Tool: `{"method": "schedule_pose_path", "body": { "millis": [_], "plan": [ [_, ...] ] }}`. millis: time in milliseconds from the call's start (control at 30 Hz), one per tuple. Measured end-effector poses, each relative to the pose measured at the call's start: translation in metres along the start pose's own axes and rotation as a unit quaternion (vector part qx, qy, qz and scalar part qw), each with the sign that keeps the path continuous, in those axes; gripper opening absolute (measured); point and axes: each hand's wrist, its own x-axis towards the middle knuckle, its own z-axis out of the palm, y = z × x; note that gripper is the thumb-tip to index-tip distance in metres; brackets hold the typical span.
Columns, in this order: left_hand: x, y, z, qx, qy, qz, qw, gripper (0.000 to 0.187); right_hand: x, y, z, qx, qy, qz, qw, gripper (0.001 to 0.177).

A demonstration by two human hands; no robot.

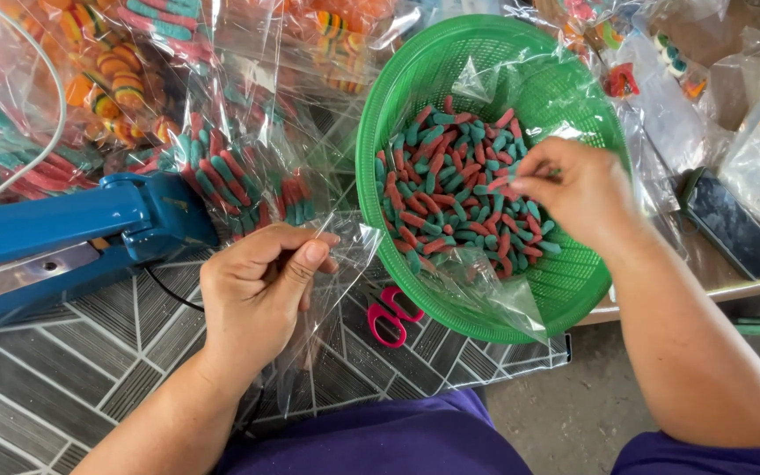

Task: Picking small colorful candies from a basket and placing them into small plastic bags for individual packaging.

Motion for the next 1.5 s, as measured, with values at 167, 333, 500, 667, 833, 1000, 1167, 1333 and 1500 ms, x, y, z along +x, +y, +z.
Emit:
{"method": "schedule_pose_path", "body": {
  "millis": [167,333,500,667,833,1000,1167,1333,1500],
  "plan": [
    [0.0,-0.001,0.0,-0.011,0.001,0.004,1.0,0.018,0.026,0.047,0.028,-0.071,-0.007,-0.129,0.989,0.02],
    [0.001,0.0,0.0,-0.001,-0.005,-0.002,1.0,0.018,0.004,0.004,0.003,-0.021,-0.056,-0.028,0.998,0.013],
    [0.001,-0.001,0.0,-0.007,0.0,-0.002,1.0,0.018,0.006,0.022,-0.008,0.184,-0.049,-0.142,0.971,0.02],
    [0.0,-0.001,-0.001,-0.007,0.011,0.005,1.0,0.017,0.005,0.002,-0.01,0.229,-0.113,-0.112,0.96,0.028],
    [0.0,0.0,-0.002,-0.008,0.017,-0.002,1.0,0.019,-0.013,-0.057,-0.005,0.241,-0.072,-0.024,0.967,0.012],
    [0.002,-0.001,-0.004,-0.032,0.015,-0.007,0.999,0.019,0.002,-0.042,0.039,0.124,-0.069,-0.185,0.972,0.011],
    [-0.001,0.0,-0.004,-0.057,0.013,-0.007,0.998,0.022,-0.007,-0.026,0.045,0.039,-0.084,-0.282,0.955,0.021],
    [-0.001,-0.007,-0.001,-0.061,0.013,0.007,0.998,0.019,0.009,0.005,0.074,-0.039,-0.016,-0.444,0.895,0.021],
    [0.0,-0.003,-0.004,-0.044,0.012,-0.008,0.999,0.02,0.007,0.005,0.072,-0.053,-0.003,-0.44,0.896,0.027]
  ]
}}
